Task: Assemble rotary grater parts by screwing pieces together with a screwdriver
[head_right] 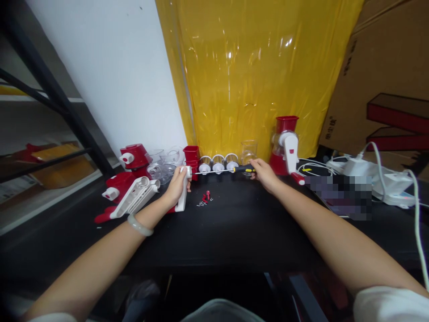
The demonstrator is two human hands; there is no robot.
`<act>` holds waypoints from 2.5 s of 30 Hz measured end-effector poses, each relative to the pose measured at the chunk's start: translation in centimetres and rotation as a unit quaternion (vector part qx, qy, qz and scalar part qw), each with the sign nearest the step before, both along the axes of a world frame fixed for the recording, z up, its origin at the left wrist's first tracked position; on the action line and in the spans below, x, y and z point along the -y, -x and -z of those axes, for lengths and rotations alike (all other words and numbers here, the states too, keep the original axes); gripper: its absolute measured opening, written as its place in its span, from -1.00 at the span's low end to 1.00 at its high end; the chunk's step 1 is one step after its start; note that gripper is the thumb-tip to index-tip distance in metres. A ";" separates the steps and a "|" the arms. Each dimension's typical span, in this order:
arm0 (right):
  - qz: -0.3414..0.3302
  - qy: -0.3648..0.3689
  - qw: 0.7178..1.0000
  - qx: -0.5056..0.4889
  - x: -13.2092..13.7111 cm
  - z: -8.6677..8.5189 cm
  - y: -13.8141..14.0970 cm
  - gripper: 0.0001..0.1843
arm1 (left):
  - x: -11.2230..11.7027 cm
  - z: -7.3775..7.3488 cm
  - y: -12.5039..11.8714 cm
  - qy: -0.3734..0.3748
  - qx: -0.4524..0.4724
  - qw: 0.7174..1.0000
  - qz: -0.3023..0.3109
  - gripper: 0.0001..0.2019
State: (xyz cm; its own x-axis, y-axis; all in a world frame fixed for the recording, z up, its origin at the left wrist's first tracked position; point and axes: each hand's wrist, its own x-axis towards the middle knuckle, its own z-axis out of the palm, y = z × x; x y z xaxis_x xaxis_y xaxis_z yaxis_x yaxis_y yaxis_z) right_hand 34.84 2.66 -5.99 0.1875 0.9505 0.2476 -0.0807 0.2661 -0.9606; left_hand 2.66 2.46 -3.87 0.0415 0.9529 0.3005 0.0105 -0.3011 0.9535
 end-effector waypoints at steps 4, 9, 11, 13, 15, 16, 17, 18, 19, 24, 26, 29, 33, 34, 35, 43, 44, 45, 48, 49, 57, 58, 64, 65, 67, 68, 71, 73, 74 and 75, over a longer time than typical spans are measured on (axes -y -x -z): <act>-0.057 0.023 0.995 -0.081 0.5 -0.4 0.2 -0.61 | 0.0 0.0 0.0 -0.002 -0.001 1.000 0.002 -0.73; -0.028 0.039 0.999 -0.010 0.1 -0.2 -0.1 -0.58 | 0.0 0.0 0.0 0.000 0.003 1.000 0.003 -0.67; -0.002 0.021 0.999 0.049 -0.1 0.0 -0.3 -0.47 | 0.0 0.0 0.0 0.001 0.004 1.000 0.004 -0.68; 0.005 -0.005 0.997 0.078 -0.2 0.1 -0.4 -0.45 | 0.1 0.0 0.0 0.000 0.006 1.000 0.005 -0.69; 0.000 -0.011 0.998 0.054 -0.1 0.1 -0.3 -0.48 | 0.1 0.0 0.0 -0.001 0.007 1.000 0.006 -0.69; -0.005 -0.006 1.000 0.026 0.0 0.0 -0.3 -0.51 | 0.1 0.0 0.0 -0.001 0.007 1.000 0.006 -0.69; -0.013 0.002 1.000 -0.005 0.1 -0.2 -0.2 -0.55 | 0.2 0.0 0.0 -0.001 0.006 1.000 0.007 -0.70; -0.024 0.008 0.999 -0.033 0.3 -0.3 -0.1 -0.58 | 0.2 0.0 0.0 0.000 0.006 1.000 0.008 -0.70; -0.034 0.013 0.998 -0.054 0.4 -0.4 -0.1 -0.61 | 0.2 -0.1 0.0 -0.001 0.005 1.000 0.010 -0.71; -0.047 0.011 0.997 -0.056 0.2 -0.4 -0.3 -0.66 | 0.3 -0.1 -0.1 -0.008 0.003 1.000 0.015 -0.73; -0.022 0.011 1.000 -0.012 -0.2 -0.1 -0.6 -0.55 | 0.2 -0.1 -0.1 -0.008 0.002 1.000 0.015 -0.71; 0.006 -0.012 0.998 0.060 -0.6 0.2 -0.8 -0.44 | 0.2 0.0 0.0 -0.008 0.001 1.000 0.015 -0.72; -0.011 -0.013 1.000 -0.005 -0.1 -0.1 -0.5 -0.50 | 0.2 0.0 0.0 -0.012 -0.005 1.000 0.015 -0.72; -0.022 -0.006 0.999 -0.033 0.1 -0.2 -0.4 -0.52 | 0.2 -0.1 0.0 -0.012 -0.006 1.000 0.016 -0.72; -0.033 -0.001 0.998 -0.056 0.2 -0.4 -0.3 -0.53 | 0.2 -0.1 0.0 -0.012 -0.007 1.000 0.017 -0.72; -0.005 0.002 0.999 0.047 -0.1 -0.2 -0.6 -0.45 | 0.2 0.0 0.0 -0.012 -0.008 1.000 0.015 -0.73; 0.008 -0.011 0.997 0.071 -0.2 -0.1 -0.6 -0.43 | 0.2 0.0 0.0 -0.012 -0.008 1.000 0.016 -0.73; 0.016 -0.023 0.996 0.086 -0.2 -0.1 -0.7 -0.42 | 0.1 0.0 0.0 -0.013 -0.008 1.000 0.016 -0.72; 0.020 -0.034 0.997 0.073 -0.2 -0.1 -0.6 -0.43 | 0.1 0.1 0.0 -0.015 -0.008 1.000 0.015 -0.71; 0.019 -0.031 0.998 0.056 -0.1 -0.2 -0.5 -0.45 | 0.1 0.1 0.0 -0.015 -0.008 1.000 0.014 -0.71; -0.032 -0.004 0.999 -0.040 0.2 -0.9 -0.2 -0.68 | 0.1 0.0 0.1 -0.016 -0.008 1.000 0.013 -0.73; -0.030 -0.006 0.999 -0.033 0.2 -0.9 -0.2 -0.67 | 0.1 0.0 0.1 -0.016 -0.008 1.000 0.012 -0.73; -0.006 -0.032 0.992 0.120 0.2 -0.8 -0.7 -0.44 | 0.0 0.1 0.2 -0.014 -0.008 1.000 0.010 -0.71; -0.003 -0.039 0.992 0.121 0.3 -0.8 -0.7 -0.45 | -0.1 0.1 0.2 -0.015 -0.007 1.000 0.009 -0.72; -0.003 -0.040 0.996 0.079 0.4 -0.9 -0.5 -0.51 | -0.1 0.1 0.2 -0.016 -0.006 1.000 0.008 -0.73; -0.007 -0.034 0.998 0.047 0.5 -0.9 -0.4 -0.55 | -0.1 0.1 0.2 -0.016 -0.006 1.000 0.008 -0.73; -0.034 -0.007 0.999 -0.032 0.6 -1.2 0.0 -0.69 | -0.1 0.1 0.2 -0.014 -0.007 1.000 0.009 -0.75; -0.049 -0.001 0.998 -0.050 0.6 -1.2 0.1 -0.74 | -0.1 0.0 0.2 -0.015 -0.007 1.000 0.008 -0.75; -0.051 0.002 0.998 -0.044 0.5 -1.2 0.1 -0.75 | -0.1 0.0 0.2 -0.016 -0.007 1.000 0.007 -0.75; -0.048 0.006 0.998 -0.028 0.5 -1.1 0.0 -0.72 | -0.1 0.0 0.2 -0.017 -0.006 1.000 0.006 -0.74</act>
State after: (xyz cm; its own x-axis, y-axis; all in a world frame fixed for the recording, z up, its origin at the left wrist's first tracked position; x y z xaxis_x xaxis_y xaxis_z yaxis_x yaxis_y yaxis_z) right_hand 34.80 2.18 -4.89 0.1081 0.9678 0.2273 -0.1591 0.2426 -0.9570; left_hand 2.49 2.53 -3.90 0.0566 0.9417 0.3317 0.0191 -0.3331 0.9427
